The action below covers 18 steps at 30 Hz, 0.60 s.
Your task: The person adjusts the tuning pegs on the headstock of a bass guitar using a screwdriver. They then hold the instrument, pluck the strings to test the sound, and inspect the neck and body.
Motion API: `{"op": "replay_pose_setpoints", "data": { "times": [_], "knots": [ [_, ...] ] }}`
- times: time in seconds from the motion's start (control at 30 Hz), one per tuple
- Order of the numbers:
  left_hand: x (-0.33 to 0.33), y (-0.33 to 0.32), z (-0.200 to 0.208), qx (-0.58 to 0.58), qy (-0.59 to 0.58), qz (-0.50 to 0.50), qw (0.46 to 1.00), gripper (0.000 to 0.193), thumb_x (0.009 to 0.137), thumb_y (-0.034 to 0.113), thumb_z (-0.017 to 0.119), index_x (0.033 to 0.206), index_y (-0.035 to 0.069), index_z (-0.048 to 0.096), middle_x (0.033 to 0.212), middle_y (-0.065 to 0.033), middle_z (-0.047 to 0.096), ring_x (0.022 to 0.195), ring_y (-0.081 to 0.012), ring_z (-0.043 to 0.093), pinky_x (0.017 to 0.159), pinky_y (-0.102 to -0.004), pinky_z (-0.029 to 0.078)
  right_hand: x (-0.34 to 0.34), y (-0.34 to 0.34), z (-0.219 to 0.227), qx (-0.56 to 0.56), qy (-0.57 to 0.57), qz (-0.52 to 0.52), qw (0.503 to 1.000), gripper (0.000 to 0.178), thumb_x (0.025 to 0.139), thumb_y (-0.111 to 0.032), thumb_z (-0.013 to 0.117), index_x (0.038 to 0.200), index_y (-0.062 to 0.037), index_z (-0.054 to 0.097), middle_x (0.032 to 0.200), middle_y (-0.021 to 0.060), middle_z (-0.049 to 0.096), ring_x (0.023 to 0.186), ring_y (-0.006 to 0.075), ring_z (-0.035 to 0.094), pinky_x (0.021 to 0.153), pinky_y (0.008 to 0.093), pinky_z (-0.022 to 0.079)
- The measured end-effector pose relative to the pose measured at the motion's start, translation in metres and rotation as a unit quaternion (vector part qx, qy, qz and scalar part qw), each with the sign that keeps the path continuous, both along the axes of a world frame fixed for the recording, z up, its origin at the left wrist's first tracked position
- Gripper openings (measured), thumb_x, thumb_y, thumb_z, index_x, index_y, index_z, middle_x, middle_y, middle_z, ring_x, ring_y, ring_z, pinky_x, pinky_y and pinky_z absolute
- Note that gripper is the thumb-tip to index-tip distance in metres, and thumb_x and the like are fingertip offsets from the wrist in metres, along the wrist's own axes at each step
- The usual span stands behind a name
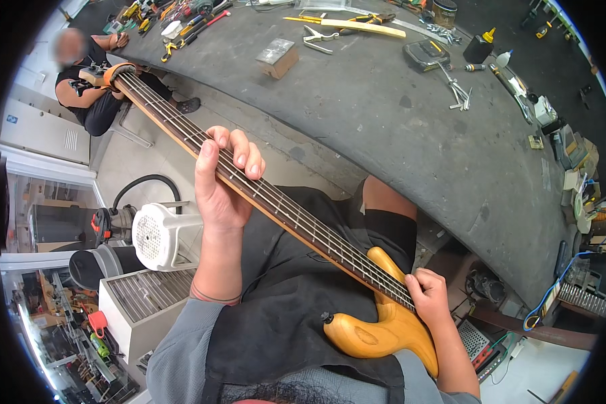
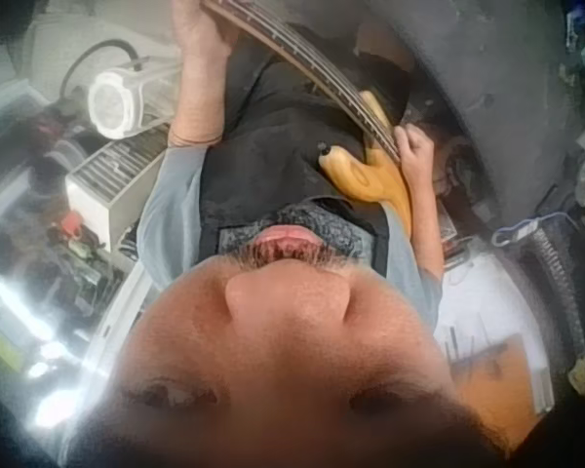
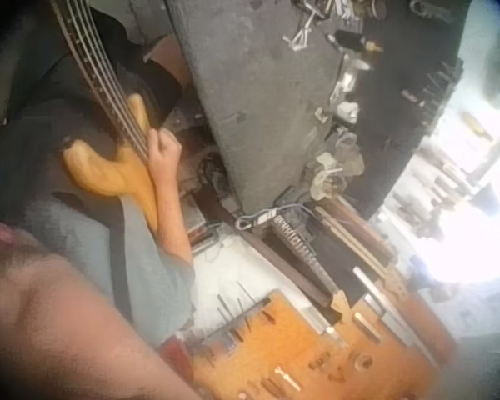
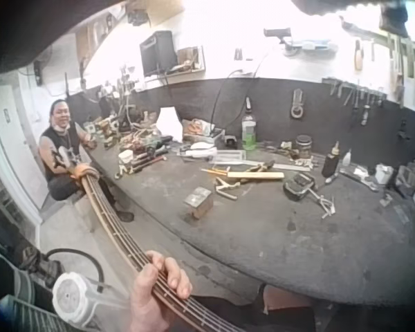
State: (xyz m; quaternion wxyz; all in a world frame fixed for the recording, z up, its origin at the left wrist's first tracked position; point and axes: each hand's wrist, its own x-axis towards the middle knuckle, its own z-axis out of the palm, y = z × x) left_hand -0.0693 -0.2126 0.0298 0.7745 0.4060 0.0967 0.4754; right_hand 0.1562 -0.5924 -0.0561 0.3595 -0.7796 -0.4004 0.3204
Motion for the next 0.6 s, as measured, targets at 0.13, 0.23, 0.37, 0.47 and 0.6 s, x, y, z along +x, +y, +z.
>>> {"op": "replay_pose_setpoints", "data": {
  "times": [0.13, 0.23, 0.37, 0.47, 0.6],
  "knots": [
    [0.002, -0.006, -0.004, 0.006, -0.007, 0.008, 1.0, 0.031, 0.113, 0.042, 0.061, 0.109, 0.013, 0.05, 0.086, -0.005, 0.053, 0.077, -0.0195, 0.058, 0.073, -0.0342, 0.049, -0.005, 0.007, 0.002, 0.038, 0.009, -0.018, 0.999, 0.026, 0.099, -0.006, 0.071, 0.079, 0.0048, 0.059, 0.072, 0.0114, 0.053, 0.066, 0.0217, 0.05, 0.064, 0.0374, 0.04],
    [0.008, -0.03, -0.013, -0.028, -0.031, -0.035, 0.999, 0.034, 0.111, 0.044, 0.063, 0.109, 0.013, 0.049, 0.088, -0.0052, 0.053, 0.08, -0.0203, 0.059, 0.075, -0.0355, 0.049, -0.004, 0.006, -0.001, 0.036, 0.018, -0.005, 0.999, 0.025, 0.098, -0.005, 0.071, 0.079, 0.0053, 0.059, 0.074, 0.0122, 0.056, 0.069, 0.0218, 0.054, 0.066, 0.0371, 0.042],
    [0.01, -0.041, -0.031, -0.026, -0.03, -0.11, 0.993, 0.052, 0.104, 0.062, 0.069, 0.11, 0.014, 0.05, 0.091, -0.0053, 0.055, 0.084, -0.0224, 0.06, 0.079, -0.0376, 0.049, -0.005, 0.004, 0.003, 0.023, 0.017, -0.007, 1.0, 0.023, 0.098, -0.004, 0.071, 0.08, 0.0056, 0.061, 0.075, 0.0119, 0.058, 0.07, 0.0221, 0.055, 0.066, 0.0365, 0.043],
    [0.006, -0.032, -0.033, -0.049, -0.077, -0.152, 0.984, 0.061, 0.099, 0.071, 0.07, 0.112, 0.013, 0.053, 0.093, -0.0052, 0.056, 0.086, -0.0229, 0.062, 0.079, -0.0399, 0.049, -0.006, 0.001, 0.006, 0.028, 0.018, -0.014, 0.999, 0.022, 0.098, -0.003, 0.071, 0.08, 0.0062, 0.061, 0.075, 0.0117, 0.058, 0.07, 0.0223, 0.056, 0.067, 0.036, 0.044],
    [-0.002, -0.028, -0.05, -0.113, -0.141, -0.215, 0.96, 0.062, 0.101, 0.071, 0.065, 0.121, 0.013, 0.06, 0.108, -0.006, 0.064, 0.105, -0.0258, 0.067, 0.099, -0.049, 0.053, -0.008, -0.006, 0.001, 0.038, 0.015, -0.034, 0.999, 0.026, 0.097, -0.002, 0.071, 0.077, 0.0056, 0.057, 0.073, 0.0118, 0.055, 0.068, 0.0232, 0.054, 0.067, 0.0372, 0.043]
  ]
}}
